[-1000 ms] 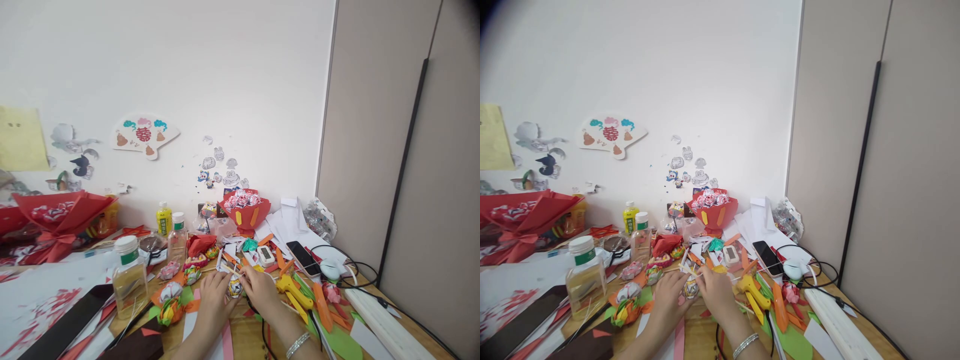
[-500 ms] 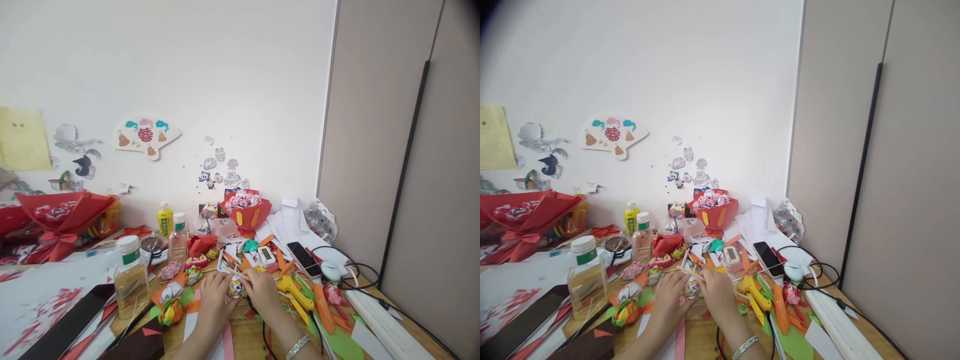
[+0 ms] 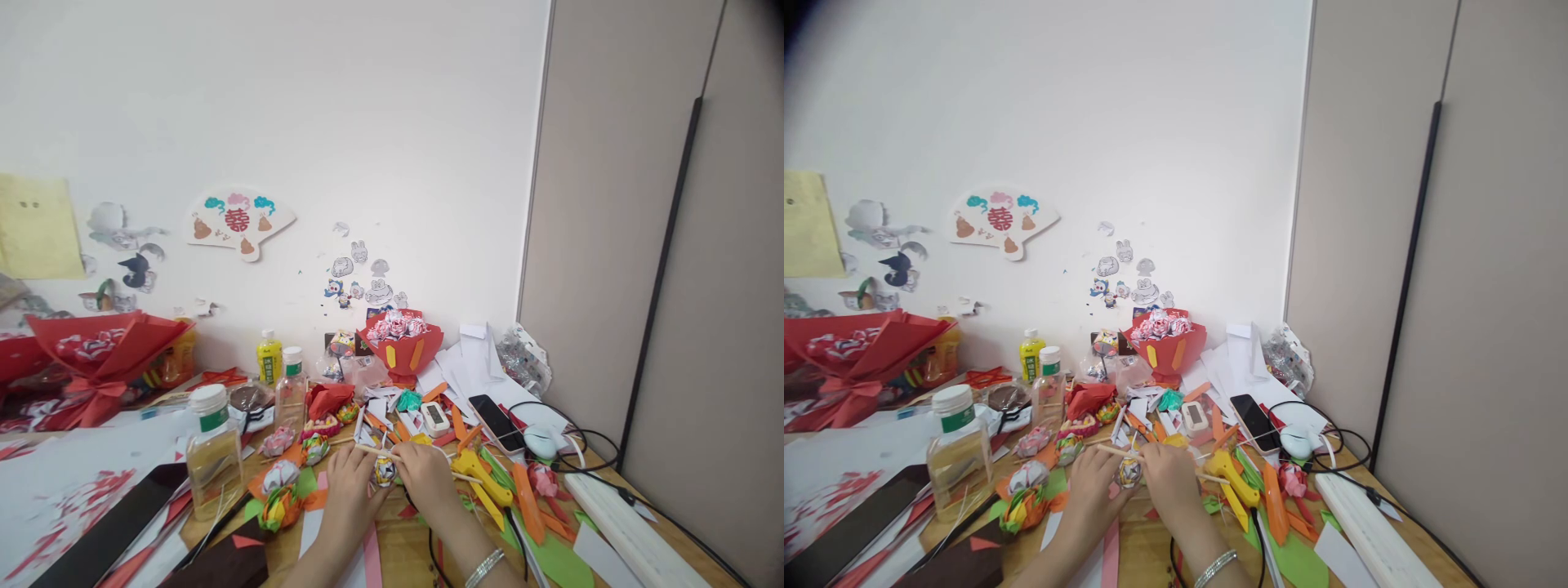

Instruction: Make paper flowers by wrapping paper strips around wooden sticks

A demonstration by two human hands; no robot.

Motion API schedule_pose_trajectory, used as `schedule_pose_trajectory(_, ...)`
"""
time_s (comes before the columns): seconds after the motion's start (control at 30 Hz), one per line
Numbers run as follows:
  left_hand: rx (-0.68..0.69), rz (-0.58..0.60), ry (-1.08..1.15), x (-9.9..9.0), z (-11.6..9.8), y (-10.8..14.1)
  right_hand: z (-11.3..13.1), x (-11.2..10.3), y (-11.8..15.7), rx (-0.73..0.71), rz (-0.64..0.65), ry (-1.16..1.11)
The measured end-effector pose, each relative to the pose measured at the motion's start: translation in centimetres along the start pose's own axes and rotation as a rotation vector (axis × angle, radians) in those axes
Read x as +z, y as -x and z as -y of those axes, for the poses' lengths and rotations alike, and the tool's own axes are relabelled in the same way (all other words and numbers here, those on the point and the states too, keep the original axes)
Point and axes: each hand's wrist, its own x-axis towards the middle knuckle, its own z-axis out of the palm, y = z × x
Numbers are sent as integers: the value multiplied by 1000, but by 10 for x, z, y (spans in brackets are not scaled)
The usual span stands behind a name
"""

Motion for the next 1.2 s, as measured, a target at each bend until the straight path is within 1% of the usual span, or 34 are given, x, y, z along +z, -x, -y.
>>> schedule_pose_trajectory(0.27, 26, -18, 23, -1, 1, 0, 0, -2, -1, -24, 7, 40)
schedule_pose_trajectory(0.4, 13, 2, 3, -2, 0, -1, 2, -5, -2, 23, 12, 32)
schedule_pose_trajectory(0.53, 20, 2, 2, -2, -1, 0, 2, -4, -3, 61, 11, 47)
schedule_pose_trajectory(0.73, 6, -15, -7, -4, -3, -1, 1, -2, -1, 32, 15, 66)
schedule_pose_trajectory(1.0, 33, -28, 13, -2, 0, 0, 2, -3, 0, -18, 31, 115)
schedule_pose_trajectory(1.1, 28, -23, 18, -1, -1, 0, 3, -5, -2, 8, 49, 93)
schedule_pose_trajectory(1.2, 9, -2, 13, -2, -1, -1, 3, -7, -3, 67, 41, 55)
